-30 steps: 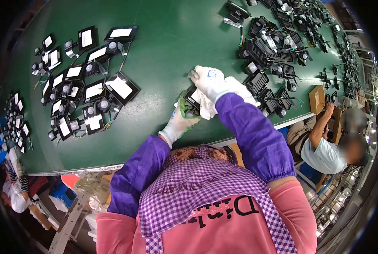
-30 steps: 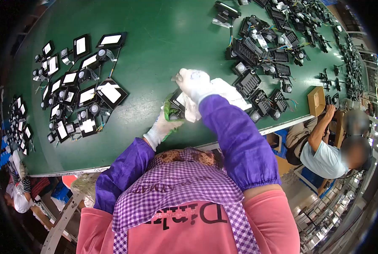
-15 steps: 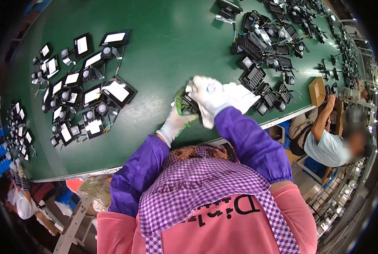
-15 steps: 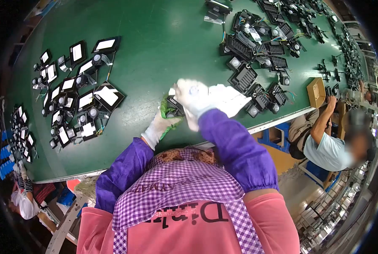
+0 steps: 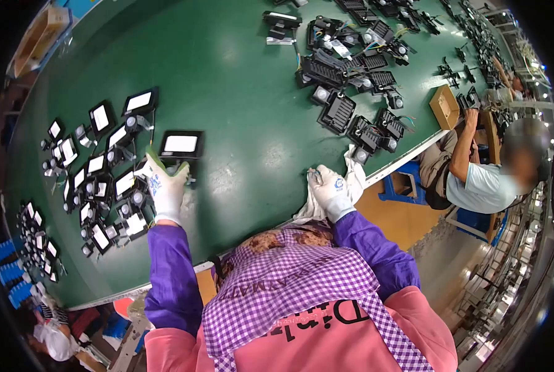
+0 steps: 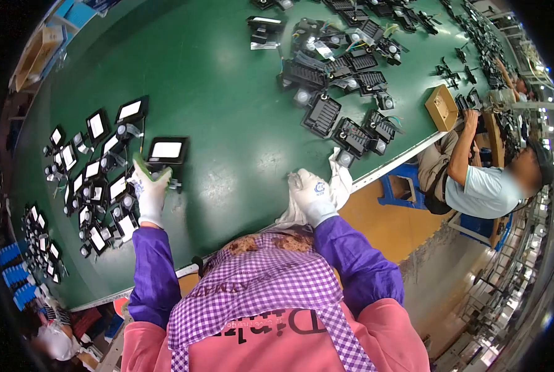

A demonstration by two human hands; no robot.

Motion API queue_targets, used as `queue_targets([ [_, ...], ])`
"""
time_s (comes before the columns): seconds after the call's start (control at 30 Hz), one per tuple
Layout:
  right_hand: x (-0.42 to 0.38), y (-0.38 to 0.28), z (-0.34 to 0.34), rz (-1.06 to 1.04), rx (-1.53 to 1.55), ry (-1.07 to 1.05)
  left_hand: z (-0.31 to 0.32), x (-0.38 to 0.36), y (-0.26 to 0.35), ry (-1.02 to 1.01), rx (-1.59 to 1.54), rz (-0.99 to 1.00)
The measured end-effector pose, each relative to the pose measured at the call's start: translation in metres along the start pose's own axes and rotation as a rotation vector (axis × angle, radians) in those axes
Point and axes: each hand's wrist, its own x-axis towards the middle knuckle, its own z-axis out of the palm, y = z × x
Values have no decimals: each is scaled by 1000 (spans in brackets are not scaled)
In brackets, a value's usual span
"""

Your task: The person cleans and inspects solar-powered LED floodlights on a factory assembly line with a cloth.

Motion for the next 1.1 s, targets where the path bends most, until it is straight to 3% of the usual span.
queue_targets([
  [0.03, -1, 2, 5, 10, 29, 2, -13, -7, 46, 245, 496, 180],
  [0.1, -1, -1, 7, 44, 73, -28, -9, -9, 123, 243, 340, 382],
  [0.13, -3, -2, 7, 19, 112, -9, 22, -3, 129, 215, 330, 606],
  [0.23, 0, -2, 8, 12, 104, -13, 108, 7, 197, -257, 129, 941],
  [0.3, 1, 0, 11, 3, 83, -2, 160, 14, 225, -441, 406, 1109],
  [0.33, 2, 0, 11, 19, 69, -24, 186, 18, 230, -433, 498, 1154],
  [0.4, 2, -5, 2, 56, 47, -86, 206, 18, 244, -426, 637, 1165],
  [0.5, 2, 9, 18, -12, 112, -9, 215, 11, 242, -481, 767, 1111],
  [0.63, -8, 10, 11, 26, 372, 209, 177, -19, 184, -433, 577, 1106],
  [0.7, 0, 11, 14, 67, 523, 345, 156, -33, 158, -543, 593, 1014],
  [0.8, 32, -4, -6, -64, 243, 396, 130, -51, 125, -591, 491, 873],
  [0.83, 45, -17, -18, -32, 193, 282, 128, -56, 112, -594, 468, 834],
  [0.9, 71, -29, -20, -131, 60, 191, 125, -66, 95, -511, 498, 879],
  [1.1, 91, -50, -8, -129, -130, 83, 117, -112, 56, -319, 355, 905],
])
